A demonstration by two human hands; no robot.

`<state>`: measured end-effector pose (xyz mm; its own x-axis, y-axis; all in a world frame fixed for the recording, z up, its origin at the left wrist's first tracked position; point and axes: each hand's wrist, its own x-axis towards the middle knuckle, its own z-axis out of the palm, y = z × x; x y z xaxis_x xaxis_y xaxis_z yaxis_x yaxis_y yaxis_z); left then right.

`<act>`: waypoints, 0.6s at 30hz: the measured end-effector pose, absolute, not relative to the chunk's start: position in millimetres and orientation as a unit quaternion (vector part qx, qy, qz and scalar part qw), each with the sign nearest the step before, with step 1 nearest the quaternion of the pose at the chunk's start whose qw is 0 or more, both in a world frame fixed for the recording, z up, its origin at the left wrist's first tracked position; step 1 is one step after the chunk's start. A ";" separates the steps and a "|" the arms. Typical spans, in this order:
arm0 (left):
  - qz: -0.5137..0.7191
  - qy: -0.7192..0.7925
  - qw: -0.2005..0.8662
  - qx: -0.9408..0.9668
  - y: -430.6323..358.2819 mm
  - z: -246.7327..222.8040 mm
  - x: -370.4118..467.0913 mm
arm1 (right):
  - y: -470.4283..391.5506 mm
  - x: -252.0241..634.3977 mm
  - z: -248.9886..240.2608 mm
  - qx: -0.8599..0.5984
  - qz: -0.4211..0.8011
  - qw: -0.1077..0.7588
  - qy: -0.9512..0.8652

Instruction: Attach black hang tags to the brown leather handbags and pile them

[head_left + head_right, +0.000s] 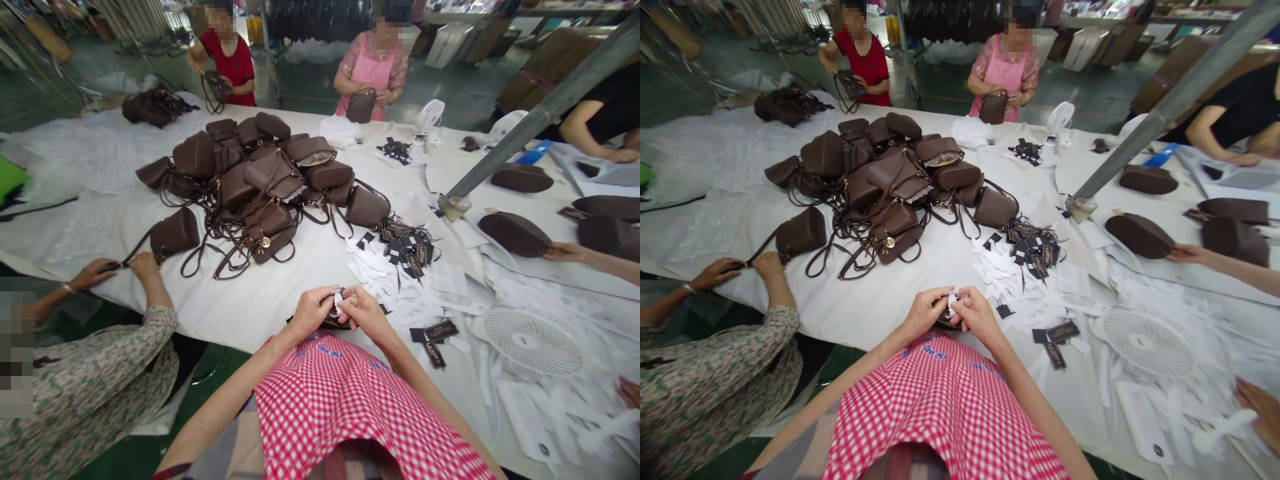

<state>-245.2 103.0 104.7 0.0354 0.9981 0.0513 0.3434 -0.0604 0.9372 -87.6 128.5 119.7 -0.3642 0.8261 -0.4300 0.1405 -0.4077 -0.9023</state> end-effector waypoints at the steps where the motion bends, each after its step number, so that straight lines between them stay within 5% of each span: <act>1: 0.409 0.556 0.395 0.607 102.4 104.7 -245.5 | 128.3 -87.7 119.1 -0.499 0.672 0.259 -0.483; 18: 0.364 0.546 0.387 0.647 96.7 106.7 -248.3 | 123.9 -85.4 123.5 -0.464 0.708 0.320 -0.425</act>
